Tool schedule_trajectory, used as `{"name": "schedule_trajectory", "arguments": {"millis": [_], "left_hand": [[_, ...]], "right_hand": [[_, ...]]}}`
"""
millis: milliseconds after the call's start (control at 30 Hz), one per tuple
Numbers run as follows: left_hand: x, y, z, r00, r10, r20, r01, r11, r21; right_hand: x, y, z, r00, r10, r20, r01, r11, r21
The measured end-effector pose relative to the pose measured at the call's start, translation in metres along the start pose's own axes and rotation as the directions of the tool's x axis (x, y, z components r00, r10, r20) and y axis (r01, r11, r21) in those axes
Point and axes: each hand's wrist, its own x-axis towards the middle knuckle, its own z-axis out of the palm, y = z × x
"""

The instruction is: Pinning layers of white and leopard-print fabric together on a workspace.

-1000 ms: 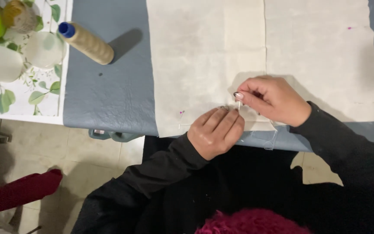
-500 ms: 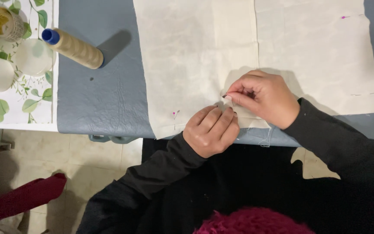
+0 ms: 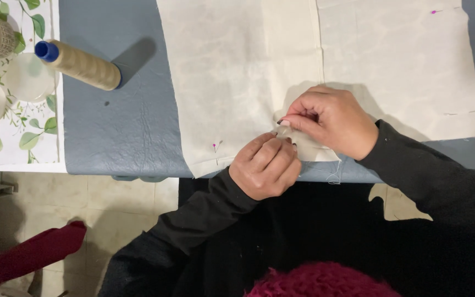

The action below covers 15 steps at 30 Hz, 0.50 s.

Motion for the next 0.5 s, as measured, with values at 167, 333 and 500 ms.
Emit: {"name": "schedule_trajectory", "arguments": {"millis": [167, 333, 500], "left_hand": [[-0.003, 0.0, 0.004, 1.0, -0.003, -0.007, 0.003, 1.0, 0.006], [-0.006, 0.001, 0.005, 0.999, -0.025, -0.036, 0.025, 1.0, -0.009], [-0.004, 0.006, -0.006, 0.997, -0.079, 0.026, 0.078, 0.997, 0.015]], "right_hand": [[0.0, 0.004, -0.001, 0.999, -0.034, 0.013, 0.034, 0.999, 0.0], [0.0, 0.003, -0.002, 0.999, -0.025, 0.034, 0.024, 0.999, 0.031], [-0.003, 0.008, -0.001, 0.998, 0.063, 0.027, -0.067, 0.97, 0.234]]}}
